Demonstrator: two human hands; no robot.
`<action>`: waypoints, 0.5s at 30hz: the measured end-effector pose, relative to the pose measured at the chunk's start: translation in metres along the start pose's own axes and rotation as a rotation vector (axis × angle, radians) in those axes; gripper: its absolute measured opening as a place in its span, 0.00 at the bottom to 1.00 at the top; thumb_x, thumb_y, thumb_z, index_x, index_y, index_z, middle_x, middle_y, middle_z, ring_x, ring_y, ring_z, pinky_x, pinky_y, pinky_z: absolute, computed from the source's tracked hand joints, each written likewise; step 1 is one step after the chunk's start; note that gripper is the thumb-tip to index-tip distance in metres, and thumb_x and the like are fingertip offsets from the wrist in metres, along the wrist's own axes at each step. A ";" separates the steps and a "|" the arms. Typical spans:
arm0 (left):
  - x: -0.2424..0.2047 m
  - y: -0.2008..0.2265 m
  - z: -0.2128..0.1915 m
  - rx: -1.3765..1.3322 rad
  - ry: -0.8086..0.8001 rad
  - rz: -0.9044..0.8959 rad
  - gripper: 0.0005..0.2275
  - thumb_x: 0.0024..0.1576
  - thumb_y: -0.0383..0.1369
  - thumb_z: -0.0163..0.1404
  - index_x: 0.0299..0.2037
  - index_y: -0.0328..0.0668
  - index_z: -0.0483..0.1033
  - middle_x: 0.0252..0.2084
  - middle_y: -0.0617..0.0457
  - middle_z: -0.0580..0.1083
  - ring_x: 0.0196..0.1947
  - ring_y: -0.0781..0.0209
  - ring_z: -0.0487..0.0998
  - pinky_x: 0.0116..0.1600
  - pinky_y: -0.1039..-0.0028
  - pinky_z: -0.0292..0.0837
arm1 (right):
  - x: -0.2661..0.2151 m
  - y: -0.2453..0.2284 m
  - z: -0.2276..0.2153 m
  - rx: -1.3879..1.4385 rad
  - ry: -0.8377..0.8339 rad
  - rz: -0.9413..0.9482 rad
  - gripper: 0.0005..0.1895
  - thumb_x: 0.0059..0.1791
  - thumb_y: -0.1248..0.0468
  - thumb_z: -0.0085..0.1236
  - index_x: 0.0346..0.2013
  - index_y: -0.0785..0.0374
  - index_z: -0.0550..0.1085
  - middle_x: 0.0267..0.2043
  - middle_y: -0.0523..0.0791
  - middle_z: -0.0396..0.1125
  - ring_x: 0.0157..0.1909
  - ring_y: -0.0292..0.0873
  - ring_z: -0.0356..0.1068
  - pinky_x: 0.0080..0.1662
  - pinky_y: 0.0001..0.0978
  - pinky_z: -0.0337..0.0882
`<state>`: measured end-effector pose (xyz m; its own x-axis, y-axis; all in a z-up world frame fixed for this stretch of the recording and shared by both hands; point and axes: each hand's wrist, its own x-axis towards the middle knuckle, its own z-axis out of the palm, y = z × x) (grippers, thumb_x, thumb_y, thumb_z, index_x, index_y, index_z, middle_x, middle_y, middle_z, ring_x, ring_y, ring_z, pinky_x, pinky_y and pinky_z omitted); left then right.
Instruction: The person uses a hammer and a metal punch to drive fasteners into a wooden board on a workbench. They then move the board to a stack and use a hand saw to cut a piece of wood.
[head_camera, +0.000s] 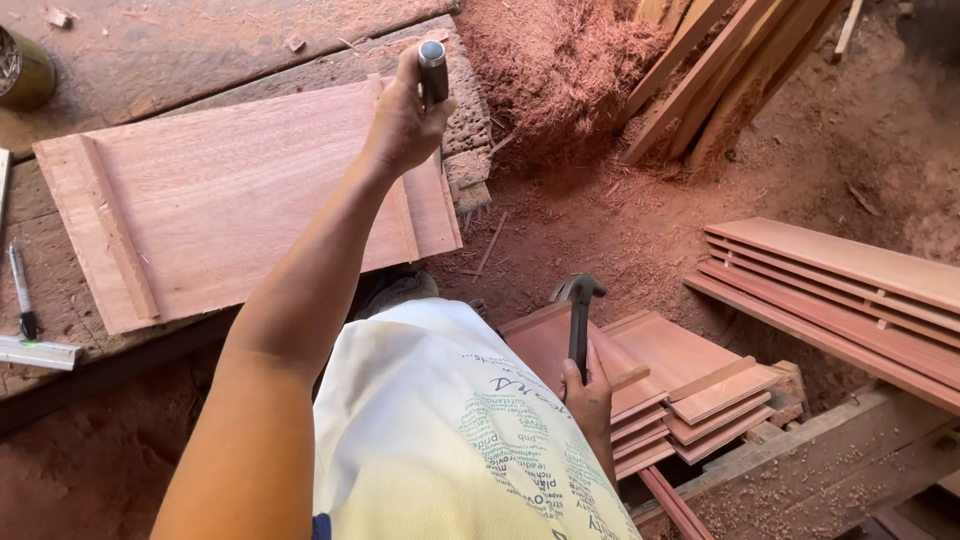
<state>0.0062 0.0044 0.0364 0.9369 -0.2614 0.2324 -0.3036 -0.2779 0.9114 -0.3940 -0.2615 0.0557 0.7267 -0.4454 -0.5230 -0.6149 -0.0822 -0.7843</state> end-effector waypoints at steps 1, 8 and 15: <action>0.000 0.000 0.000 0.001 0.006 -0.003 0.28 0.61 0.21 0.56 0.67 0.48 0.54 0.49 0.39 0.72 0.45 0.51 0.80 0.44 0.68 0.83 | 0.001 0.001 -0.001 -0.004 -0.005 -0.001 0.33 0.53 0.64 0.51 0.73 0.64 0.57 0.25 0.40 0.62 0.23 0.31 0.60 0.25 0.25 0.63; 0.000 -0.001 0.001 0.041 -0.017 -0.002 0.28 0.61 0.24 0.58 0.65 0.52 0.55 0.50 0.40 0.74 0.49 0.49 0.81 0.48 0.62 0.84 | 0.002 -0.005 0.002 -0.046 -0.008 -0.004 0.32 0.54 0.64 0.52 0.72 0.65 0.59 0.28 0.40 0.62 0.27 0.31 0.61 0.29 0.25 0.65; -0.010 0.023 0.002 0.044 -0.137 -0.087 0.27 0.61 0.24 0.55 0.65 0.56 0.54 0.49 0.40 0.73 0.45 0.49 0.81 0.45 0.63 0.82 | 0.007 0.003 0.000 -0.051 -0.044 -0.002 0.31 0.54 0.63 0.51 0.72 0.65 0.60 0.28 0.40 0.62 0.28 0.31 0.61 0.30 0.25 0.65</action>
<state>-0.0108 -0.0010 0.0542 0.9284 -0.3575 0.1018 -0.2324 -0.3445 0.9096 -0.3903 -0.2649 0.0493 0.7403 -0.4054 -0.5364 -0.6272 -0.1291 -0.7681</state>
